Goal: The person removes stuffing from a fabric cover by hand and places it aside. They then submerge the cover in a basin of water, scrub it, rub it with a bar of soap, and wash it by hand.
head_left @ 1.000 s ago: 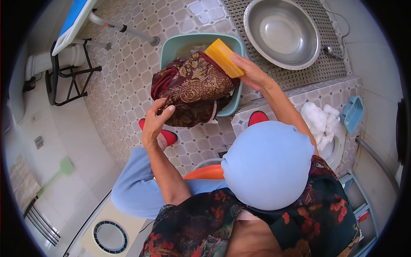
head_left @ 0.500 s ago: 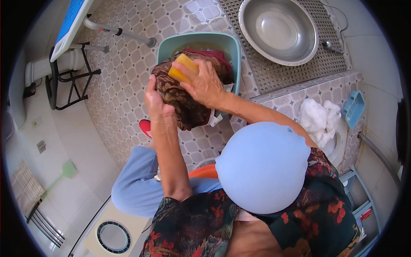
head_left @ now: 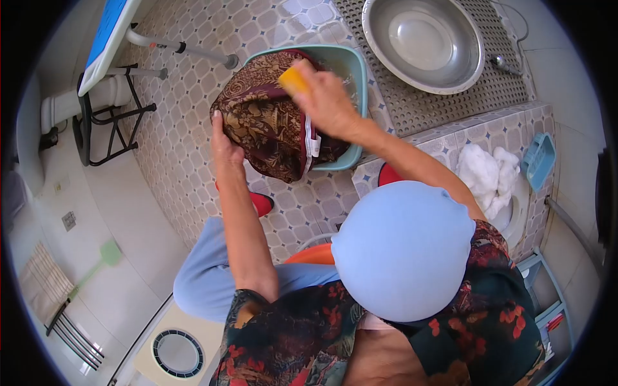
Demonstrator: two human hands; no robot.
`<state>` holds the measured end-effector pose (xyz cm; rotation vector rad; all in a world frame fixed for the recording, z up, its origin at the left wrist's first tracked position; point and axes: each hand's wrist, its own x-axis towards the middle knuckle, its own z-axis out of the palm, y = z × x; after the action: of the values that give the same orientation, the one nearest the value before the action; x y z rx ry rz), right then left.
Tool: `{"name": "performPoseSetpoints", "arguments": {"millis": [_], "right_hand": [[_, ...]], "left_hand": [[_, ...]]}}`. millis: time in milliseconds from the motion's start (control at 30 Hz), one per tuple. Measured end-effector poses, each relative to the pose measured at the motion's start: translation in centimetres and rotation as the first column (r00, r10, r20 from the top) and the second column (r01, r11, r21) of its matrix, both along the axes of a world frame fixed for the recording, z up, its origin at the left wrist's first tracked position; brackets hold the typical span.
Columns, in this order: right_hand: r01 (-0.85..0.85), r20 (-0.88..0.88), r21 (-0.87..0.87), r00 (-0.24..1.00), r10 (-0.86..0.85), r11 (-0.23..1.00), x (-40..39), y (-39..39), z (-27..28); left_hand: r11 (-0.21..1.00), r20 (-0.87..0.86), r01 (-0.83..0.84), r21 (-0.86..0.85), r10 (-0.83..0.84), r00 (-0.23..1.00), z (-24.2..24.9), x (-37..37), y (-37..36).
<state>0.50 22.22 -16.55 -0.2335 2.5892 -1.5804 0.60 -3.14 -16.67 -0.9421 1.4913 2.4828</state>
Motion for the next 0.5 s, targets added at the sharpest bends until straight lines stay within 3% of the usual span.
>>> {"name": "performPoseSetpoints", "arguments": {"millis": [33, 67, 133, 200, 267, 333, 367, 433, 467, 500], "right_hand": [[0.006, -0.184, 0.053, 0.983, 0.004, 0.999, 1.7, -2.1, -1.5], [-0.078, -0.258, 0.149, 0.959, 0.115, 0.986, 2.9, -3.3, -1.4], [-0.246, -0.244, 0.3, 0.914, 0.323, 0.922, 4.4, -4.3, -2.6], [-0.229, -0.205, 0.364, 0.926, 0.317, 0.903, 4.5, -3.9, -3.6], [-0.218, -0.17, 0.428, 0.934, 0.315, 0.877, 4.4, -2.7, -3.8], [-0.251, 0.025, 0.333, 0.966, 0.257, 0.909, 3.6, 0.1, -2.3], [-0.265, 0.245, 0.076, 0.939, 0.24, 0.961, 2.8, 2.1, -1.4], [-0.063, 0.397, -0.324, 0.896, 0.196, 0.944, 3.3, 6.5, -1.7], [0.069, 0.355, -0.468, 0.928, 0.116, 0.881, 4.5, 8.8, -2.3], [0.246, 0.473, -0.546, 0.879, 0.052, 0.801, 5.3, 11.4, -1.0]], "left_hand": [[1.0, -0.004, 0.004, 0.001, -0.004, 1.0, -0.3, 0.7, 0.9], [0.999, 0.005, -0.049, 0.006, 0.049, 0.999, -0.8, 1.4, 1.5], [0.994, 0.011, -0.108, 0.012, 0.108, 0.994, -0.9, 2.1, 2.1], [0.982, 0.07, -0.146, -0.121, 0.155, 0.985, -0.3, 2.9, 2.1], [0.978, 0.086, -0.19, -0.087, 0.197, 0.977, 0.1, 3.2, 1.6], [0.988, -0.004, -0.139, -0.072, 0.139, 0.99, -0.4, 3.0, 0.9], [0.988, -0.004, -0.138, -0.064, 0.138, 0.99, -0.1, 2.9, 1.1], [0.992, -0.072, -0.065, -0.108, 0.058, 0.996, 1.0, 3.1, 1.6], [0.993, -0.067, -0.063, -0.1, 0.056, 0.996, 1.0, 3.4, 1.5], [0.971, -0.069, -0.035, -0.238, 0.019, 0.997, 0.9, 3.6, 1.4]]}}
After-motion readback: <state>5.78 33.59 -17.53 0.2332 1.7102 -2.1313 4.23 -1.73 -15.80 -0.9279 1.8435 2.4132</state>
